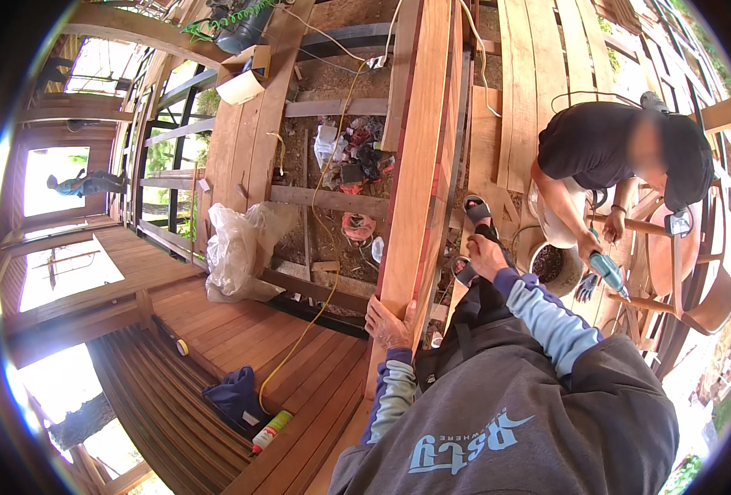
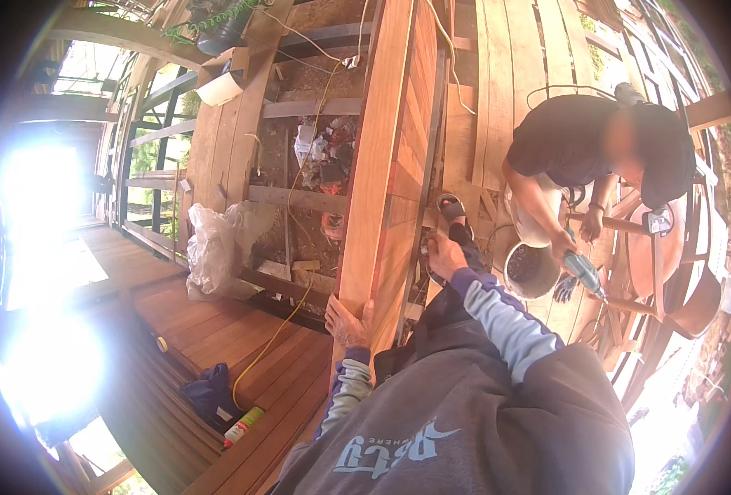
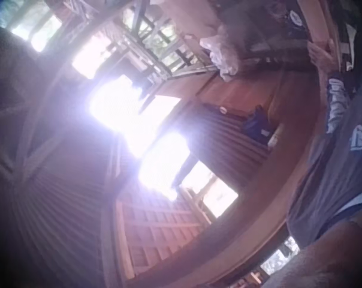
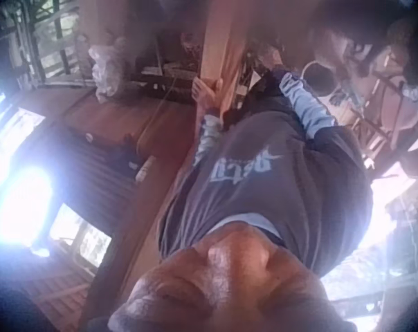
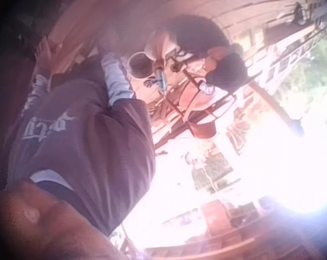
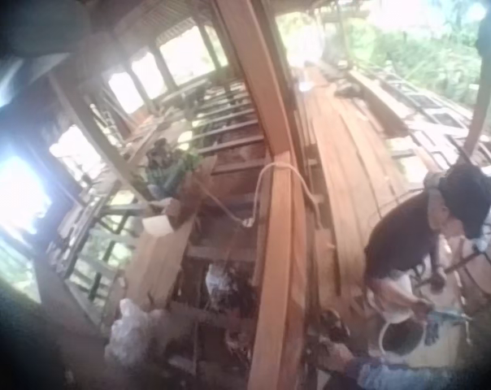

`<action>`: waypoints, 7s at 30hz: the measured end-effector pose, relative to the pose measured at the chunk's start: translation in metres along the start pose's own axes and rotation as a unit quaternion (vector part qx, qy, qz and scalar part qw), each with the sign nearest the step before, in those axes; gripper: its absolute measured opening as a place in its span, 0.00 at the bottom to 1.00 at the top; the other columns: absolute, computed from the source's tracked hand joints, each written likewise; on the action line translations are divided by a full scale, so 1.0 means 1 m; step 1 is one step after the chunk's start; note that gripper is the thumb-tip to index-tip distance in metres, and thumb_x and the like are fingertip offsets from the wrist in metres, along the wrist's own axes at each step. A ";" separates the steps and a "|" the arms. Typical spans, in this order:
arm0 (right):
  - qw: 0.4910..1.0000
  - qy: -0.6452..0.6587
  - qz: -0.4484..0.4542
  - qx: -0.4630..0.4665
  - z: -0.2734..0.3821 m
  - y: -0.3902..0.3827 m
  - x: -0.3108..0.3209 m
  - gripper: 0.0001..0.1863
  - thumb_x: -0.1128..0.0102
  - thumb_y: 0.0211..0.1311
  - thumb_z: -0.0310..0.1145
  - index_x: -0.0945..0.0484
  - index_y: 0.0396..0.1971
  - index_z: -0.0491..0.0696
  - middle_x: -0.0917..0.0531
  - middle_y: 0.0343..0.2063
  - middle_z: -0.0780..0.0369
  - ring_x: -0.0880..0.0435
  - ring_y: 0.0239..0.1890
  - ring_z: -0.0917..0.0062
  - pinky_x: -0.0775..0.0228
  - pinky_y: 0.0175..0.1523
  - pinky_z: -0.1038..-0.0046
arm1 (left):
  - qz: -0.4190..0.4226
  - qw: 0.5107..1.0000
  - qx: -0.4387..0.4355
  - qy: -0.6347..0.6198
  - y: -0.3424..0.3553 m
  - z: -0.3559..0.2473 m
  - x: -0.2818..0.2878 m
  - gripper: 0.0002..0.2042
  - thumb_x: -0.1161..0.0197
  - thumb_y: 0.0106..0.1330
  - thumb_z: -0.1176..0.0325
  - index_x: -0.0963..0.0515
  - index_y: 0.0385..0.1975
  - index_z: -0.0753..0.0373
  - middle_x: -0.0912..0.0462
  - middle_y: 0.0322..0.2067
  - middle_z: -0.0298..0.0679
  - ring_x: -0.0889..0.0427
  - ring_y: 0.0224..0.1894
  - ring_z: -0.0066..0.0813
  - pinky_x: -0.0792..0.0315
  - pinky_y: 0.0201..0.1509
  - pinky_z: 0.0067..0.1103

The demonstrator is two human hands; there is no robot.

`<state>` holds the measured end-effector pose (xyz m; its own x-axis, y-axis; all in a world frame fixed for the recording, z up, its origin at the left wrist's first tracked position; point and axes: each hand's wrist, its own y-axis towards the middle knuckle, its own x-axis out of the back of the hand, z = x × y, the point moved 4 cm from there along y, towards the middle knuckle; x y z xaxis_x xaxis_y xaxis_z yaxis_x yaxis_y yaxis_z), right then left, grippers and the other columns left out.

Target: The person measures a wooden plank with a ruler and pencil, then uses an angle grinder to cut the plank. After cutting, the person carries the plank to a wooden structure and positions it for installation.

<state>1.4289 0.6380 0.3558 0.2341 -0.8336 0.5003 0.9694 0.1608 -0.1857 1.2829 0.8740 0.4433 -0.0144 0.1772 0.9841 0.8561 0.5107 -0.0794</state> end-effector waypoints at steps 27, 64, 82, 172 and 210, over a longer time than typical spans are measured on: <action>0.965 -0.063 0.240 -0.090 -0.124 -0.044 0.001 0.16 0.52 0.70 0.38 0.22 0.48 0.43 0.17 0.33 0.62 0.17 0.26 0.81 0.27 0.23 0.77 | 0.114 0.990 0.084 -0.024 -0.119 0.001 0.024 0.49 0.34 0.54 0.59 0.56 0.74 0.58 0.63 0.75 0.52 0.65 0.76 0.56 0.62 0.72 0.57; 0.967 -0.139 0.111 -0.180 -0.065 -0.104 0.047 0.19 0.55 0.64 0.41 0.19 0.41 0.46 0.18 0.39 0.44 0.19 0.45 0.47 0.27 0.52 0.53 | 0.001 0.992 0.125 0.013 -0.132 0.082 0.050 0.47 0.33 0.52 0.40 0.38 0.64 0.69 0.29 0.57 0.57 0.35 0.63 0.54 0.41 0.65 0.46; 0.976 -0.169 0.115 -0.070 -0.114 -0.085 -0.029 0.15 0.53 0.63 0.38 0.18 0.33 0.45 0.17 0.32 0.47 0.18 0.36 0.49 0.25 0.45 0.53 | -0.032 0.999 0.022 0.016 -0.079 0.081 -0.001 0.50 0.43 0.52 0.27 0.38 0.59 0.70 0.26 0.49 0.56 0.28 0.53 0.56 0.34 0.54 0.45; 0.879 -0.317 0.060 0.352 0.190 0.161 -0.067 0.16 0.50 0.64 0.41 0.23 0.43 0.44 0.21 0.44 0.57 0.27 0.53 0.65 0.50 0.67 0.58 | 0.072 0.993 0.082 -0.041 -0.079 0.079 0.014 0.48 0.35 0.51 0.35 0.37 0.62 0.72 0.28 0.55 0.57 0.29 0.57 0.56 0.37 0.63 0.42; 0.871 -0.356 0.074 0.331 0.181 0.166 -0.070 0.14 0.50 0.65 0.40 0.20 0.26 0.48 0.18 0.27 0.59 0.21 0.43 0.67 0.51 0.68 0.56 | -0.016 0.998 0.039 -0.038 -0.083 0.081 0.009 0.47 0.36 0.50 0.31 0.34 0.61 0.66 0.23 0.50 0.52 0.25 0.53 0.51 0.32 0.58 0.42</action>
<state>1.5864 0.8187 0.4429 0.1188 -0.2763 0.9537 0.6999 0.7046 0.1169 1.1697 0.9011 0.4455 -0.0830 0.2210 0.9717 0.8112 0.5813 -0.0629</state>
